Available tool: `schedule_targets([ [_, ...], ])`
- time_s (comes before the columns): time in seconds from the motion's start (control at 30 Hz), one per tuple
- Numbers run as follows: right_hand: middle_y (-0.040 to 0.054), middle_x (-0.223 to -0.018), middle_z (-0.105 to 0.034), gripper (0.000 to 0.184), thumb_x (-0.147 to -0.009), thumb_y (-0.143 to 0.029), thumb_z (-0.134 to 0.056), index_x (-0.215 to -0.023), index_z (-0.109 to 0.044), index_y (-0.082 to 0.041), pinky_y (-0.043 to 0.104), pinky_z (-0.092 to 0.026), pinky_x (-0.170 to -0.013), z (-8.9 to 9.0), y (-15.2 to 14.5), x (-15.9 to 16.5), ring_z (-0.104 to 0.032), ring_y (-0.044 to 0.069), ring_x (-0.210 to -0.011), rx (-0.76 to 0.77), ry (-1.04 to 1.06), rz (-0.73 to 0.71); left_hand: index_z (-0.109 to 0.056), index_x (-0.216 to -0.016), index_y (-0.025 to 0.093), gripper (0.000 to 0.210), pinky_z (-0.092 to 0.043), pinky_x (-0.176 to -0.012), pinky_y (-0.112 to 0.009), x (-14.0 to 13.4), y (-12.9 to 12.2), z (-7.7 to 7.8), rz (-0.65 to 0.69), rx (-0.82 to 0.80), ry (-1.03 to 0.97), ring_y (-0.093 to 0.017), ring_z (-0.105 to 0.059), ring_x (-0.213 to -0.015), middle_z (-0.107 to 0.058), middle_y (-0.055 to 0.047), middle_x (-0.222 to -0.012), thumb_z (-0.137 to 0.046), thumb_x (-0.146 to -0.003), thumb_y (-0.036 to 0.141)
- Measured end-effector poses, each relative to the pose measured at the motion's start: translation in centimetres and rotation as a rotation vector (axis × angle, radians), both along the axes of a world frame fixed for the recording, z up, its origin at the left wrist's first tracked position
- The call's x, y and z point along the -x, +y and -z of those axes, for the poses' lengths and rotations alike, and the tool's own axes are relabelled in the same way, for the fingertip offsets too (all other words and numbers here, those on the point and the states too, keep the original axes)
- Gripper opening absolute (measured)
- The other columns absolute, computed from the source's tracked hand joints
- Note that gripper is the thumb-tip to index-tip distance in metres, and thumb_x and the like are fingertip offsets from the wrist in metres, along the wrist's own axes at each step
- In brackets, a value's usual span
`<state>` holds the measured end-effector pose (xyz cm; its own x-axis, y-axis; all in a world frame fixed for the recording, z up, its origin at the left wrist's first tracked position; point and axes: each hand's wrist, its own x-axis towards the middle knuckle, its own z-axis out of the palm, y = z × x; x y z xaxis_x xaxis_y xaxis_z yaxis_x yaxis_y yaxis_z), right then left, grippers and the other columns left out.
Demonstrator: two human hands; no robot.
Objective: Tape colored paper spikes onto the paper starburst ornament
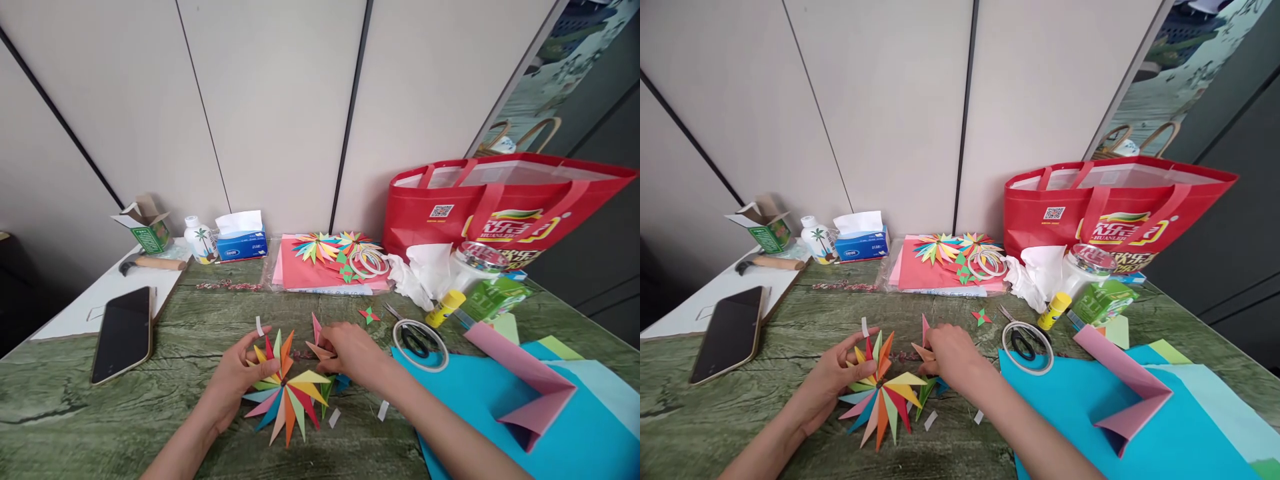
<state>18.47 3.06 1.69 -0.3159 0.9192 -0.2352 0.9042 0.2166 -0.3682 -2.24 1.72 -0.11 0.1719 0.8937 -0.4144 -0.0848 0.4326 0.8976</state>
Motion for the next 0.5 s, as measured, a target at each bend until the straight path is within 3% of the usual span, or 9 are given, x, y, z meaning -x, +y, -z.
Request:
schedule_targets([
  [0.17,0.0053,-0.075,-0.067,0.004,-0.068,-0.018,-0.063,-0.071,-0.063,-0.016,0.022,-0.033,-0.055,1.1,0.0,0.0,-0.06,0.017,-0.069,-0.018,0.091,0.029,-0.046,-0.123,0.015,0.083,-0.045,-0.055,-0.021,-0.1,0.0,0.0,0.001,0.002,-0.017,-0.016,-0.064,-0.059,-0.07,0.0,-0.06,-0.081,-0.048,0.028],
  [0.27,0.0029,-0.071,-0.066,0.006,-0.073,-0.019,-0.057,-0.071,-0.061,-0.017,0.021,-0.037,-0.055,1.3,0.1,-0.5,-0.06,0.014,-0.064,-0.015,0.218,0.032,-0.046,-0.123,0.015,0.085,-0.047,-0.058,-0.023,-0.1,0.0,-0.2,-0.003,0.009,-0.015,-0.018,-0.065,-0.061,-0.072,-0.002,-0.065,-0.082,-0.047,0.029],
  [0.33,0.0014,-0.069,-0.065,0.008,-0.074,-0.023,-0.057,-0.072,-0.06,-0.016,0.021,-0.04,-0.056,1.1,0.3,-0.8,-0.059,0.013,-0.062,0.075,0.473,0.059,-0.046,-0.122,0.015,0.085,-0.046,-0.055,-0.022,-0.1,0.0,-0.2,-0.008,0.009,-0.011,-0.017,-0.065,-0.059,-0.072,-0.002,-0.064,-0.082,-0.047,0.029],
  [0.43,0.0001,-0.065,-0.064,0.017,-0.067,-0.03,-0.065,-0.071,-0.06,-0.015,0.023,-0.044,-0.06,0.9,0.6,-1.2,-0.058,0.012,-0.06,0.339,0.917,0.151,-0.047,-0.122,0.016,0.084,-0.044,-0.051,-0.02,-0.1,0.0,0.0,-0.013,0.011,-0.005,-0.017,-0.065,-0.058,-0.072,-0.002,-0.063,-0.082,-0.047,0.029],
  [0.5,-0.0004,-0.065,-0.063,0.024,-0.062,-0.036,-0.069,-0.071,-0.06,-0.015,0.025,-0.046,-0.061,0.8,0.7,-1.4,-0.057,0.011,-0.059,0.459,1.053,0.196,-0.048,-0.12,0.016,0.081,-0.044,-0.051,-0.02,-0.1,0.0,0.1,-0.015,0.007,-0.007,-0.017,-0.065,-0.057,-0.071,-0.001,-0.062,-0.082,-0.048,0.028],
])
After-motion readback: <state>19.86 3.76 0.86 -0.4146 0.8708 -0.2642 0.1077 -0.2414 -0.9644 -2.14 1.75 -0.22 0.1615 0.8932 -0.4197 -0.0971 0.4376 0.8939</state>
